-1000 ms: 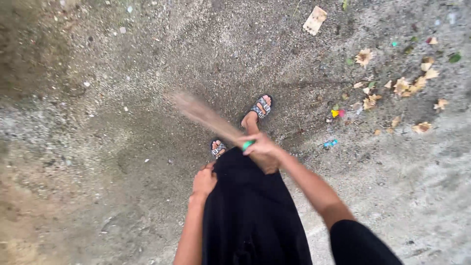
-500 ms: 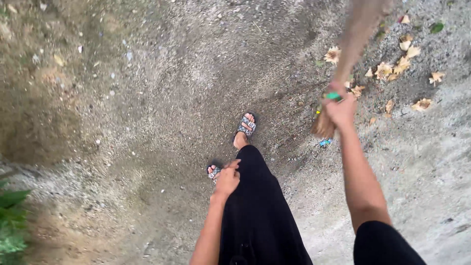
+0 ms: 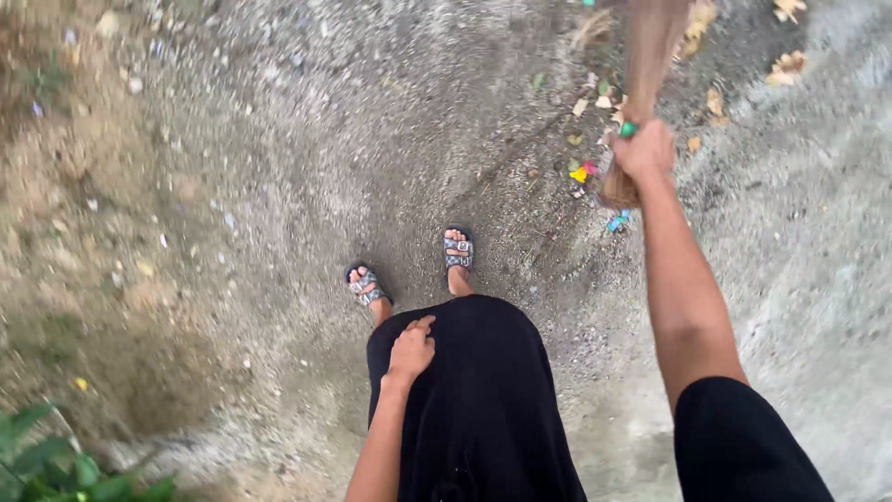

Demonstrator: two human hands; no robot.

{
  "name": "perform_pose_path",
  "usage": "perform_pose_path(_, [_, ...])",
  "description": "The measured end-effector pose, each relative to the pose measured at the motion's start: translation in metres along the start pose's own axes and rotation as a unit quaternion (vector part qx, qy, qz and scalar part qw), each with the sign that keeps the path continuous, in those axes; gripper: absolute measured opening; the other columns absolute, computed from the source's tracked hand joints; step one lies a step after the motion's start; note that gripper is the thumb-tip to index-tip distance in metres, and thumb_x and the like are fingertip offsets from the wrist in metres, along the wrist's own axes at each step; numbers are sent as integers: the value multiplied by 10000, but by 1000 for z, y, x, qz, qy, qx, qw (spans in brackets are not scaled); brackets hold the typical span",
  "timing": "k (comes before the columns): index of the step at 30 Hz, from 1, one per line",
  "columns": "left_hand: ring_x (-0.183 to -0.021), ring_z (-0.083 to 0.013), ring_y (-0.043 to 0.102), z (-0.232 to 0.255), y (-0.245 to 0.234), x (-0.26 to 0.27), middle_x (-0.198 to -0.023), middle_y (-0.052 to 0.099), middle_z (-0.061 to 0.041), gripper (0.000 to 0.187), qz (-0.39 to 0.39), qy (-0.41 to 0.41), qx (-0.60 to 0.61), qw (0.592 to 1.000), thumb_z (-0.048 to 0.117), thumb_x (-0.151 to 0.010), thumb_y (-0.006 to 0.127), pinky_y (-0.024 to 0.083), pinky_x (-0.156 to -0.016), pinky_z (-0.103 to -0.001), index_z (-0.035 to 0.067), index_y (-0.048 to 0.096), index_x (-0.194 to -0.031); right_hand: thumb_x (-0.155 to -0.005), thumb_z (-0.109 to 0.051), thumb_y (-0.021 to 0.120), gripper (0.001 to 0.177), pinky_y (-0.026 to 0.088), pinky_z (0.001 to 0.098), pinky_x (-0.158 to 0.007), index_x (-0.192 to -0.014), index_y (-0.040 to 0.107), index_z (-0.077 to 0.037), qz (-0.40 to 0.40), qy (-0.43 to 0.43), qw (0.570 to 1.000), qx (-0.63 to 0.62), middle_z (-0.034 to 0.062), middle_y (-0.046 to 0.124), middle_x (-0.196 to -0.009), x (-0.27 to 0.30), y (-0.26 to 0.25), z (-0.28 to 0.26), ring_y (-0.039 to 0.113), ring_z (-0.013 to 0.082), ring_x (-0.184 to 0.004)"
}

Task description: Sweeping dirt and debris on an outdoor ground surface using a stick broom.

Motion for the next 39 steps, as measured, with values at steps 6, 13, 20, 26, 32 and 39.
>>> perform_pose_path(6, [-1039, -346, 695, 90, -22, -41, -1102, 734, -96, 487, -7, 145, -35, 989, 88, -836, 594, 559, -927, -467, 200, 638, -1307, -702, 96, 681, 1011, 624, 398, -813, -1564, 255, -216, 242, -4, 874, -421, 102, 611, -1339, 84, -53, 41, 691, 229, -913])
perform_pose_path(13, [-1059, -346, 688, 164, -46, -90, -1147, 715, -110, 471, -128, 201, -134, 962, 84, -831, 588, 555, -935, -458, 173, 644, -1290, -922, -242, 636, 245, 554, 383, -521, -921, 629, 4, -49, 283, 686, -668, 95, 635, -681, 250, 134, 105, 640, 219, -545])
perform_pose_path(20, [-1049, -344, 689, 206, -123, -153, -1155, 705, -118, 499, -214, 229, -225, 923, 68, -832, 582, 554, -937, -450, 187, 639, -1314, -896, -352, 602, 321, 540, 465, -559, -833, 641, -40, -144, 491, 385, -768, 132, 639, -691, 410, 472, 90, 618, 296, -580])
perform_pose_path(26, [-1031, -342, 712, 162, -218, -230, -1124, 732, -134, 494, -158, 273, -241, 918, 54, -829, 581, 565, -935, -444, 162, 647, -1307, -858, -625, 647, 564, 415, 412, -373, -605, 660, -121, -203, 202, 320, -903, 44, 584, -499, 186, 345, -83, 511, 252, -389])
perform_pose_path(32, [-1018, -358, 702, 161, -254, -254, -1147, 733, -119, 465, -174, 201, -362, 894, 77, -860, 588, 559, -907, -470, 187, 647, -1307, -900, -315, 711, 299, 547, 369, -507, -1043, 664, -57, -37, 260, 363, -894, 56, 622, -743, 26, 177, -145, 601, 203, -563])
perform_pose_path(39, [-1015, -375, 692, 234, -194, -260, -1102, 735, -145, 517, -223, 322, -331, 859, 43, -806, 595, 553, -897, -482, 155, 634, -1310, -716, -101, 823, 776, 562, 358, -536, -1399, 456, -142, 111, 282, 442, -844, 64, 636, -853, 171, 184, -28, 672, 193, -677])
Point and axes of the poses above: each hand's wrist, its own x-axis away from the middle knuckle, its own y-axis out of the palm, z = x × y, the point moved 8 cm from there along -x, towards the middle knuckle
